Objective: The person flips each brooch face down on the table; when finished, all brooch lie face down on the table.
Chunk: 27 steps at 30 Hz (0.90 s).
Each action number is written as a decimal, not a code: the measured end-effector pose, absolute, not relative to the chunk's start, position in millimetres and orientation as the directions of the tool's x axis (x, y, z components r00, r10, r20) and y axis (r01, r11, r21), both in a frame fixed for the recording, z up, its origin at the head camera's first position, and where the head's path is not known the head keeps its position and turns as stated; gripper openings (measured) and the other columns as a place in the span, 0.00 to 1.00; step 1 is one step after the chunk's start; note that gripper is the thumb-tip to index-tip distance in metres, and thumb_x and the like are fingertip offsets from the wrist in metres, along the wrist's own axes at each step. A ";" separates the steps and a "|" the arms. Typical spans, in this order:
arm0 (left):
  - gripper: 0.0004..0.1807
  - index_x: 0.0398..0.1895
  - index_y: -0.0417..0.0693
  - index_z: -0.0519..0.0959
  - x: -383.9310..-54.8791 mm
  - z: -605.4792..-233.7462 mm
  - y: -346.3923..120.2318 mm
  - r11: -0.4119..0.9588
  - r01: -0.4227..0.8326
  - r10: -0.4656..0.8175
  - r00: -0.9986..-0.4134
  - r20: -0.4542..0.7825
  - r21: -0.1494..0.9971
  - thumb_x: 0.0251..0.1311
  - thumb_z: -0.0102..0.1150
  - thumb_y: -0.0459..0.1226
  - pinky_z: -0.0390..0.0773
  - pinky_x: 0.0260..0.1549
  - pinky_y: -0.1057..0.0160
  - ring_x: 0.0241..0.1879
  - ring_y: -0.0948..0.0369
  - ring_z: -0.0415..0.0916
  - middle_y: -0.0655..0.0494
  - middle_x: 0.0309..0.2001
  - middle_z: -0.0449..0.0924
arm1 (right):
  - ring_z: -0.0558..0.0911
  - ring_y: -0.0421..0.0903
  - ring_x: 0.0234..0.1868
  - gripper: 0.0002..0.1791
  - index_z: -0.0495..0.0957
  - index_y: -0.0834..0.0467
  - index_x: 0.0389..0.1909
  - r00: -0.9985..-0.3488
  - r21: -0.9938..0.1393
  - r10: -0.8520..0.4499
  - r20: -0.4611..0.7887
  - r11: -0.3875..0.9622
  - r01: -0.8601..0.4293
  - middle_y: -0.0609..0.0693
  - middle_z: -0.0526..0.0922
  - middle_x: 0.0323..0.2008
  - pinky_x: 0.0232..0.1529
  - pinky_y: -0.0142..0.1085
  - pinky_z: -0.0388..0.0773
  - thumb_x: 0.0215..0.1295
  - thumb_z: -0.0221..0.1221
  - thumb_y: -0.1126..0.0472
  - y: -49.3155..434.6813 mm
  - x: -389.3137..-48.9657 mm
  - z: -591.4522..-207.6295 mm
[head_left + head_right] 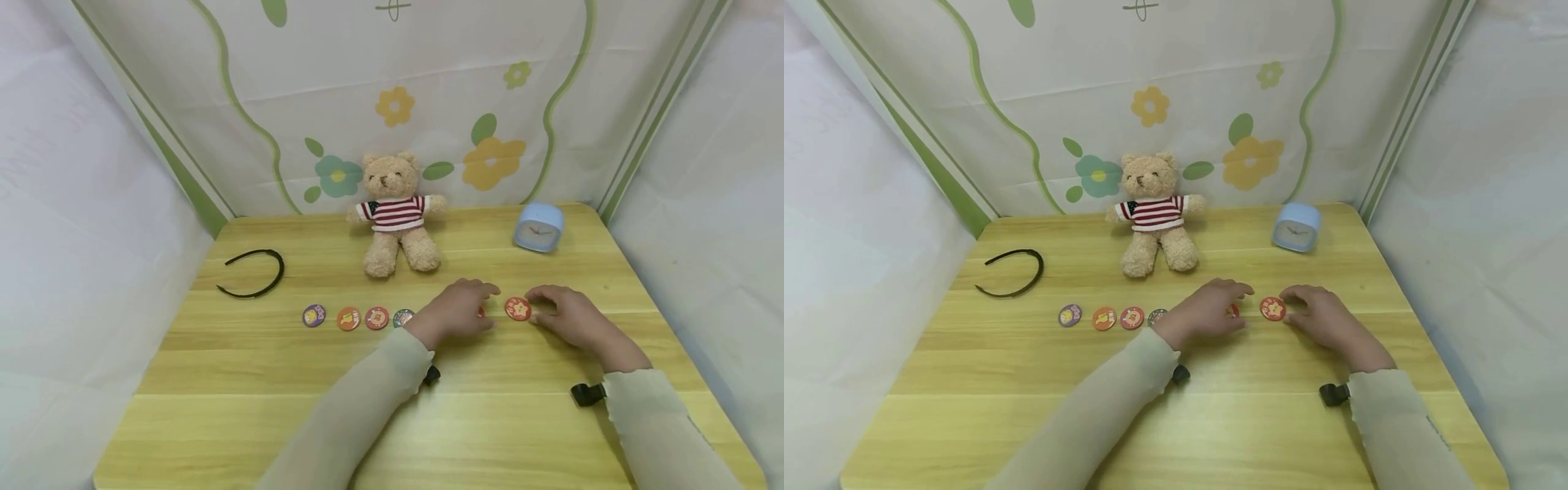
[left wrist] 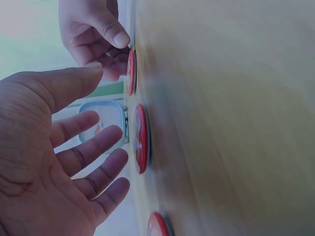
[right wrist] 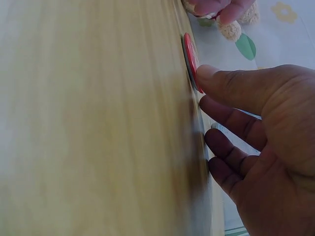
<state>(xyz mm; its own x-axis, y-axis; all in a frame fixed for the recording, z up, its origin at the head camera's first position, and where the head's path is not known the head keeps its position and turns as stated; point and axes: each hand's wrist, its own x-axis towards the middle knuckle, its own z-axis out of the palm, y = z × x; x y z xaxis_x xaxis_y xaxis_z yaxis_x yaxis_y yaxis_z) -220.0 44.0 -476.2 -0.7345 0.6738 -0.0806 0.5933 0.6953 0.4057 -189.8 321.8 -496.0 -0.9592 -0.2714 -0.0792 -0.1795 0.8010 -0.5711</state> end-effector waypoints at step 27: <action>0.22 0.66 0.64 0.82 -223.5 -492.6 84.2 0.692 0.637 0.690 -0.722 -0.051 0.338 0.71 0.71 0.49 0.72 0.72 0.54 0.71 0.58 0.73 0.69 0.64 0.83 | 0.79 0.64 0.69 0.16 0.88 0.52 0.56 -0.954 -0.606 -0.298 -0.032 0.765 -0.218 0.58 0.87 0.61 0.70 0.67 0.71 0.69 0.74 0.61 318.8 -189.7 -498.9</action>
